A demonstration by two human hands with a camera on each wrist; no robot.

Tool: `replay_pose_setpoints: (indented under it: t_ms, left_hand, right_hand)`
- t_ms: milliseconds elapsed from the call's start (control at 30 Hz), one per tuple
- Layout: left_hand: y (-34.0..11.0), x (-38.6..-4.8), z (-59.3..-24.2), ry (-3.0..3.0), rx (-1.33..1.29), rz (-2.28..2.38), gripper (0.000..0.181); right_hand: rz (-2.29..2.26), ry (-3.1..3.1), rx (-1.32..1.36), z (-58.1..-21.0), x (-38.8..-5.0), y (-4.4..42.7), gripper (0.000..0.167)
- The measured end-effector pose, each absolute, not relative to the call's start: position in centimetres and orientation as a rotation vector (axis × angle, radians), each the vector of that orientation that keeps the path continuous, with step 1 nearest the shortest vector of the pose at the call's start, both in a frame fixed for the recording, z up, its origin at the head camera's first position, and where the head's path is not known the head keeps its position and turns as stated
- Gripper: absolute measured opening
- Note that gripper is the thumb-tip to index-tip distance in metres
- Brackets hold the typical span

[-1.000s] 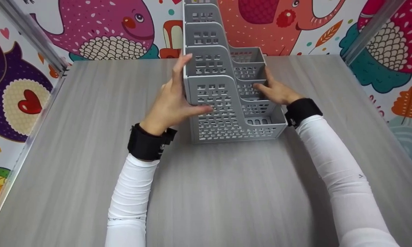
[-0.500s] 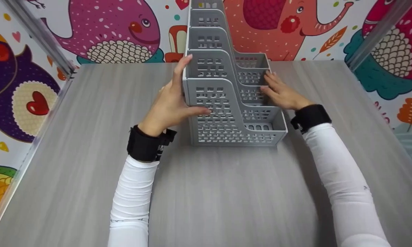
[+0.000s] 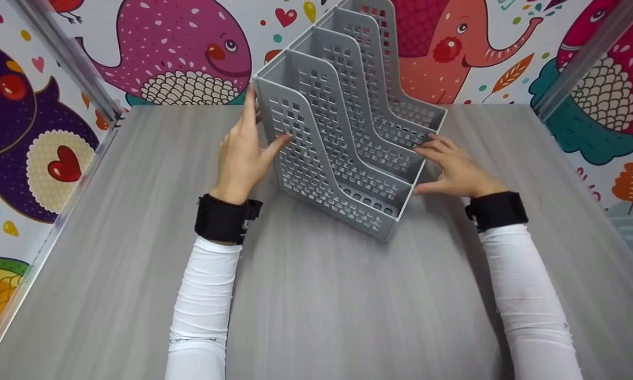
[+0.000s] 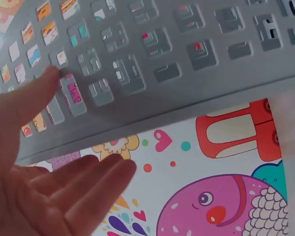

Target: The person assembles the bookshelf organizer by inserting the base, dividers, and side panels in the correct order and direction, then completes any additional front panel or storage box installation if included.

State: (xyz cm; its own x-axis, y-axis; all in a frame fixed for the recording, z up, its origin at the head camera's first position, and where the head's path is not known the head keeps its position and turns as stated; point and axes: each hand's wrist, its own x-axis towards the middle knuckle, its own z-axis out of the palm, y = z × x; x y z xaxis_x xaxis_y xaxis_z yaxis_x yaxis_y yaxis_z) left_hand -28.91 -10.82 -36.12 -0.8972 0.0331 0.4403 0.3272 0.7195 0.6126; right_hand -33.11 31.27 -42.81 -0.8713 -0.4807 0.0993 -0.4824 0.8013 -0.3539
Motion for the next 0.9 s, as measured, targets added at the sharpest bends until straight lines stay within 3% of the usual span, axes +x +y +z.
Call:
replay_pose_setpoints:
  t_ms: [200,400,667,900]
  left_hand:
    - [-10.0,-28.2,-35.9,-2.606,-0.231,-0.809,0.091]
    - [-8.9,-26.9,-35.7,-2.746,-0.346,-0.577,0.066]
    - [-6.0,-25.2,-36.7,-2.875,-0.615,-0.398,0.059]
    - [-4.6,-25.3,-37.9,-3.004,-0.711,-0.271,0.052]
  right_hand:
    - [0.4,-3.001,0.631,-42.5,-31.3,30.0,0.1]
    - [0.218,-3.029,0.498,-41.5,-29.4,27.4,0.1]
    - [0.055,-2.912,0.343,-41.9,-27.1,23.5,0.095]
    - [-0.04,-2.647,0.276,-43.2,-26.1,21.1,0.081]
